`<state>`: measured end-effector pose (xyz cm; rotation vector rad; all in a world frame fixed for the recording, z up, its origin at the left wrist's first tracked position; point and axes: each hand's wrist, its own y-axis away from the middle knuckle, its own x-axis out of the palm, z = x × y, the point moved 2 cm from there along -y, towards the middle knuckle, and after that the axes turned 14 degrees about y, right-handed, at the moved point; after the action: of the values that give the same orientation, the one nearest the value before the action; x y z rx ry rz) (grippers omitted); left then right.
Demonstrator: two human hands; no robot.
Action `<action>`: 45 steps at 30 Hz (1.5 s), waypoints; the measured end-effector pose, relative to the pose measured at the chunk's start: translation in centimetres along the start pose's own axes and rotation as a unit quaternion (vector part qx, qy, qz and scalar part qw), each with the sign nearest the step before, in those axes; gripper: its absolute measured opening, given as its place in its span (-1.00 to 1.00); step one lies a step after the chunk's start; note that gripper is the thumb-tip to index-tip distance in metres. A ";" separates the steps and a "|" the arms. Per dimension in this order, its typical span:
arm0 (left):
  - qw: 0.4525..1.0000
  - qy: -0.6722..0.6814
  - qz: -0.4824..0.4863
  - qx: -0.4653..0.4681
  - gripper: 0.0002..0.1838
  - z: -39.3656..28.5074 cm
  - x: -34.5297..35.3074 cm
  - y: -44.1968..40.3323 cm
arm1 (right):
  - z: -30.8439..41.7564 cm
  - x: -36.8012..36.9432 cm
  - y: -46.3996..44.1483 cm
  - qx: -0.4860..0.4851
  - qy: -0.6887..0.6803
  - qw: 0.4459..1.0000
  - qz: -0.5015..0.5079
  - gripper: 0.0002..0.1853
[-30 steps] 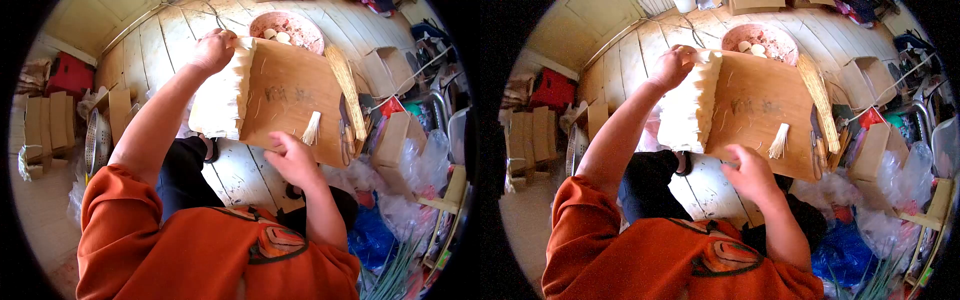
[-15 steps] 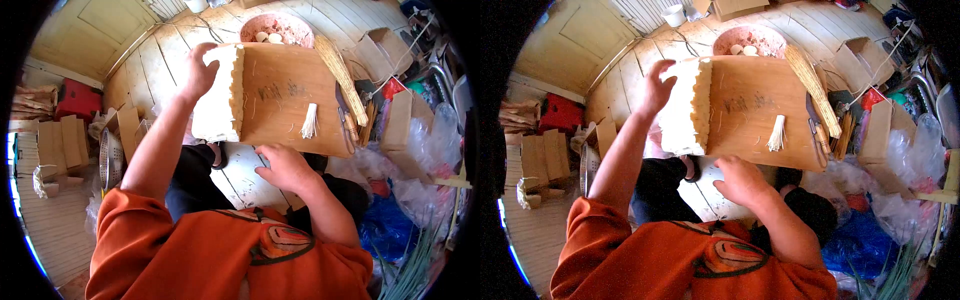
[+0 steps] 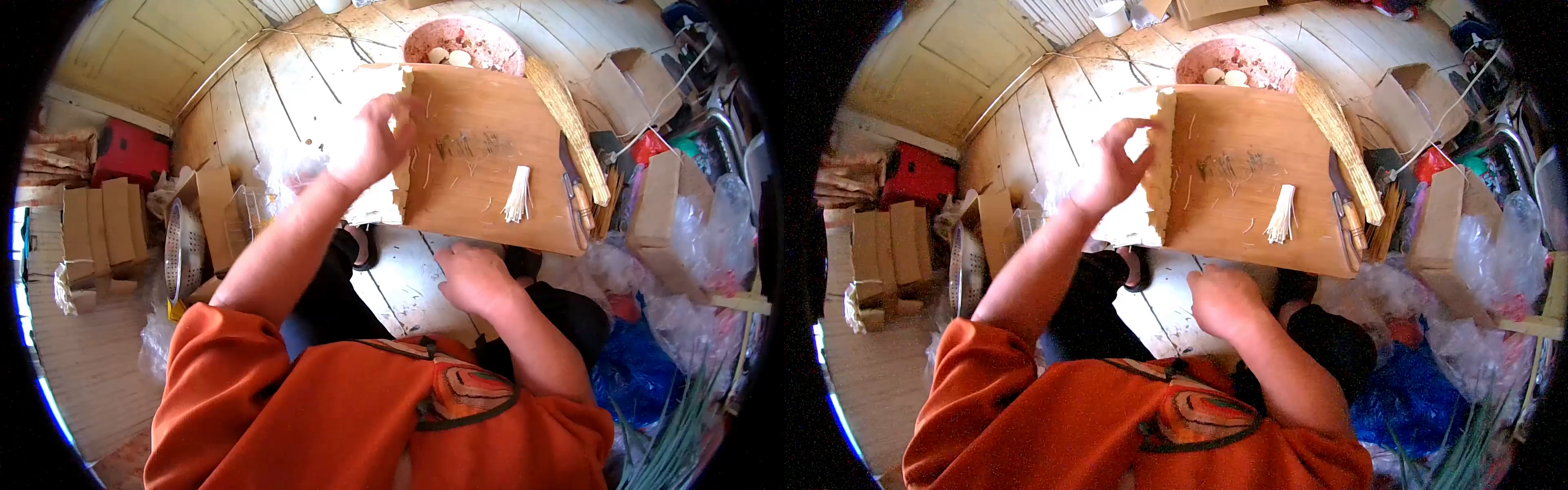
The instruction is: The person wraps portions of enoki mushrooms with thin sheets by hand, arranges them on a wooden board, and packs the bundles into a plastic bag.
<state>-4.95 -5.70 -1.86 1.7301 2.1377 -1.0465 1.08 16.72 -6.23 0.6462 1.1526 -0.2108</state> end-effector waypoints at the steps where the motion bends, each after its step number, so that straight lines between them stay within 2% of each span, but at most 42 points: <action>1: 0.995 -0.100 -0.016 -0.006 -0.67 0.5 -1.4 -2.2 | 0.1 0.2 -0.2 0.001 -0.002 1.000 -0.002 -0.77; 5: 0.959 -0.274 0.016 -0.071 -0.53 6.9 -2.8 -7.1 | 0.9 -0.7 -0.6 -0.021 0.014 1.000 0.009 -0.75; 6: 0.949 -0.296 0.057 -0.094 -0.48 7.5 -2.9 -7.8 | 1.2 -1.2 -0.6 -0.014 0.011 0.999 0.029 -0.75; 7: 0.930 -0.315 0.120 -0.144 -0.50 8.2 -2.9 -8.0 | 1.4 -1.3 -0.7 -0.006 0.007 0.999 0.049 -0.75; 9: 0.922 -0.306 0.159 -0.176 -0.56 8.9 -3.0 -8.5 | 1.5 -0.9 -0.7 -0.019 -0.001 0.999 0.045 -0.76; 10: 0.921 -0.310 0.163 -0.172 -0.56 9.1 -3.4 -8.5 | 1.6 -0.6 -0.7 -0.033 -0.003 0.998 0.049 -0.77; 12: 0.954 -0.268 0.114 -0.064 -0.59 8.7 -4.2 -8.9 | 1.6 0.1 -0.6 -0.051 -0.004 0.998 0.043 -0.78; 13: 0.952 -0.275 0.118 -0.058 -0.59 7.0 -4.4 -8.8 | 1.4 0.2 -0.5 -0.051 -0.009 0.998 0.034 -0.78; 15: 0.977 -0.058 0.053 -0.197 -0.63 4.4 -5.5 -8.0 | 1.2 0.2 -0.3 -0.047 -0.016 0.998 0.023 -0.77; 16: 0.974 0.037 0.022 -0.224 -0.68 3.8 -5.7 -7.7 | 1.2 0.6 -0.4 -0.040 -0.012 0.999 0.003 -0.77; 17: 0.948 0.205 0.017 -0.243 -0.66 3.1 -5.6 -7.0 | 1.2 0.6 -0.3 -0.041 -0.016 0.999 -0.003 -0.77; 19: 0.829 0.476 0.014 -0.294 -0.60 -0.6 -4.6 -5.1 | 1.3 0.5 -0.1 -0.042 -0.009 0.999 -0.004 -0.77; 22: 0.663 0.674 0.103 -0.310 -0.51 -1.6 -2.2 -2.7 | 1.6 0.9 0.1 -0.051 0.000 0.999 -0.012 -0.77; 23: 0.628 0.703 0.121 -0.311 -0.52 -2.5 -1.3 -1.9 | 1.6 0.9 0.2 -0.052 0.002 0.999 -0.005 -0.77; 25: 0.612 0.712 0.118 -0.324 -0.53 -2.7 0.3 -0.5 | 1.6 1.7 0.0 -0.049 0.001 0.999 -0.002 -0.77; 26: 0.609 0.722 0.115 -0.307 -0.62 -2.6 1.2 0.2 | 1.7 1.9 -0.1 -0.049 0.003 0.999 -0.004 -0.77; 27: 0.581 0.736 0.106 -0.332 -0.66 -3.0 1.9 0.8 | 1.7 2.0 0.0 -0.047 0.002 0.999 0.000 -0.77; 31: 0.608 0.705 0.139 -0.337 -0.66 -2.5 3.5 2.2 | 1.6 1.8 0.1 -0.050 0.007 0.999 0.010 -0.77; 33: 0.654 0.659 0.121 -0.351 -0.68 -2.3 3.6 2.2 | 1.7 1.8 0.0 -0.055 0.011 0.998 0.019 -0.78; 35: 0.666 0.645 0.099 -0.361 -0.66 -2.6 3.2 1.7 | 1.8 2.0 -0.1 -0.049 0.015 0.999 0.015 -0.79; 37: 0.834 0.439 0.087 -0.323 -0.61 -3.0 1.9 0.4 | 1.9 2.2 -0.1 -0.060 0.019 0.998 0.001 -0.79; 38: 0.892 0.295 0.080 -0.334 -0.57 -3.7 0.5 -0.6 | 2.0 2.2 -0.2 -0.070 0.023 0.997 -0.010 -0.80; 39: 0.926 0.191 0.049 -0.322 -0.63 -3.5 -0.6 -1.7 | 2.0 2.0 -0.2 -0.071 0.022 0.997 -0.009 -0.80; 40: 0.932 0.100 0.043 -0.345 -0.73 -3.4 -1.9 -3.1 | 2.3 1.8 -0.2 -0.078 0.020 0.997 -0.003 -0.80; 42: 0.968 -0.019 0.003 -0.252 -0.75 0.0 -4.1 -5.3 | 2.6 1.8 -0.3 -0.083 0.015 0.996 0.004 -0.80; 44: 0.974 -0.140 0.002 -0.179 -0.74 2.8 -6.1 -7.9 | 2.9 2.2 -0.3 -0.084 0.001 0.996 0.036 -0.79; 45: 0.971 -0.164 -0.011 -0.176 -0.72 3.5 -6.3 -8.7 | 3.0 2.2 -0.3 -0.084 0.001 0.996 0.037 -0.79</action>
<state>-11.97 -13.38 2.55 1.2773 1.9885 -0.8257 4.13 15.14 -7.56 0.5391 1.1321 -0.0507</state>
